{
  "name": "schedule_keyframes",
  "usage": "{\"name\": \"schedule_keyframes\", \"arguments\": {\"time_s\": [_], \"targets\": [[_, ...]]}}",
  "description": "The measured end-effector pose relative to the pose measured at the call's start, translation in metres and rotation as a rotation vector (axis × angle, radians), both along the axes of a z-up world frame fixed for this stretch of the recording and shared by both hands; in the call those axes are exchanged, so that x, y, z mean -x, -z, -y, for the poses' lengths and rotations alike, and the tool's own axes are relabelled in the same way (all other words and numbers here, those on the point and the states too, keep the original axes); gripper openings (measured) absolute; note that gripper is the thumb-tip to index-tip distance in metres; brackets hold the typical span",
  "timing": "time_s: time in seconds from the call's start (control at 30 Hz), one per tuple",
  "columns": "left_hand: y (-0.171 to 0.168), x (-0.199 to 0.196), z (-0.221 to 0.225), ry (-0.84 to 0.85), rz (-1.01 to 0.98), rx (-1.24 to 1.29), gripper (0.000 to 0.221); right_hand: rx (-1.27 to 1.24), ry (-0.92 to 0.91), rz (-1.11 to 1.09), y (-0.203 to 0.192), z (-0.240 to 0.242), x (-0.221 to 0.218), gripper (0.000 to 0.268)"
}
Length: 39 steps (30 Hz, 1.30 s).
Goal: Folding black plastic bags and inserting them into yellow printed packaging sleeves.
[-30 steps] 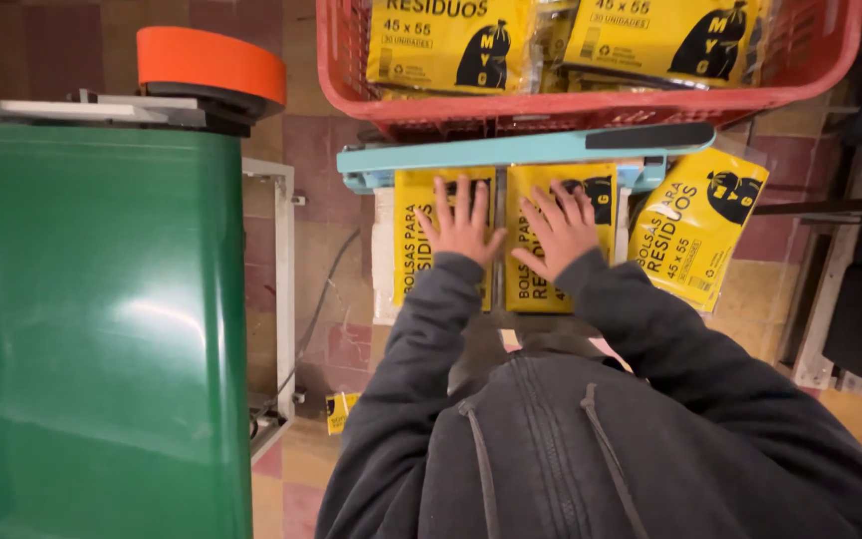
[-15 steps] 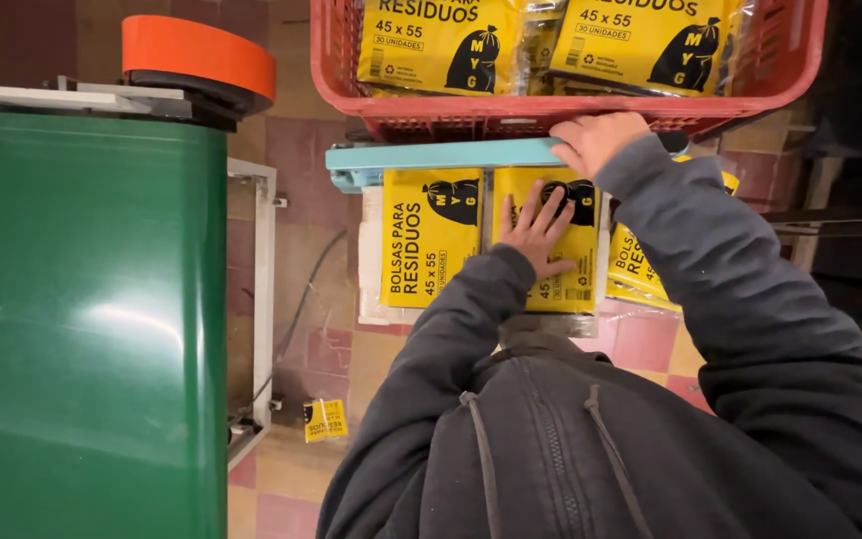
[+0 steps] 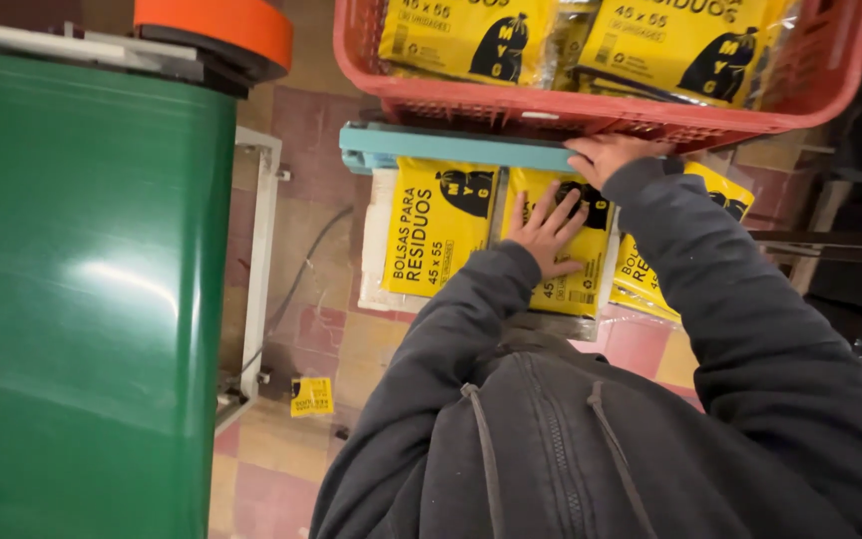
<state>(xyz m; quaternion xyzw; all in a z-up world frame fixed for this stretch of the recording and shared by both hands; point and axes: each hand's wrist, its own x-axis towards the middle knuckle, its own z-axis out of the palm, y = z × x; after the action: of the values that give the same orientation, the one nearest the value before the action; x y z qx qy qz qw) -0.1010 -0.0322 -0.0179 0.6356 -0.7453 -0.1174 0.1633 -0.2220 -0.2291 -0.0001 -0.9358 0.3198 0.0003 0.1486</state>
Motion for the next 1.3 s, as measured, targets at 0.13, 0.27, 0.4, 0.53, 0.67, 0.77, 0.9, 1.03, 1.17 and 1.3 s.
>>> {"name": "schedule_keyframes", "arguments": {"time_s": [0.13,0.27,0.4,0.53,0.67,0.77,0.9,1.03,1.17,1.3], "targets": [[-0.010,0.002,-0.011,-0.004,0.000,-0.038,0.095,0.031,0.012,-0.039,0.011,0.000,0.001,0.039],[-0.013,0.007,-0.035,-0.008,-0.035,0.003,0.096,-0.004,0.005,0.017,-0.004,0.000,-0.001,0.037],[-0.016,0.014,-0.059,-0.005,-0.007,0.032,0.094,-0.002,0.034,-0.051,-0.006,-0.002,0.002,0.036],[-0.011,0.017,-0.078,0.006,0.008,0.047,0.088,-0.064,-0.028,0.132,0.011,0.001,0.009,0.033],[-0.011,0.018,-0.097,0.022,0.017,0.032,0.084,0.078,-0.015,-0.002,-0.011,-0.005,0.001,0.034],[-0.009,0.020,-0.110,0.029,0.026,0.035,0.079,0.018,-0.016,0.011,-0.014,-0.005,0.000,0.035],[-0.020,0.016,-0.122,0.059,-0.021,0.034,0.069,0.023,-0.001,0.014,-0.019,-0.007,-0.001,0.033],[0.011,-0.006,-0.117,0.138,-0.180,-0.409,0.026,0.054,0.010,-0.021,-0.027,-0.009,-0.006,0.032],[0.010,-0.075,-0.086,-0.294,0.023,-0.037,0.041,0.051,-0.038,0.078,-0.012,-0.006,0.002,0.033],[-0.028,-0.108,-0.074,-0.508,0.120,-0.089,0.073,0.044,-0.023,0.040,-0.016,-0.006,-0.001,0.033]]}}
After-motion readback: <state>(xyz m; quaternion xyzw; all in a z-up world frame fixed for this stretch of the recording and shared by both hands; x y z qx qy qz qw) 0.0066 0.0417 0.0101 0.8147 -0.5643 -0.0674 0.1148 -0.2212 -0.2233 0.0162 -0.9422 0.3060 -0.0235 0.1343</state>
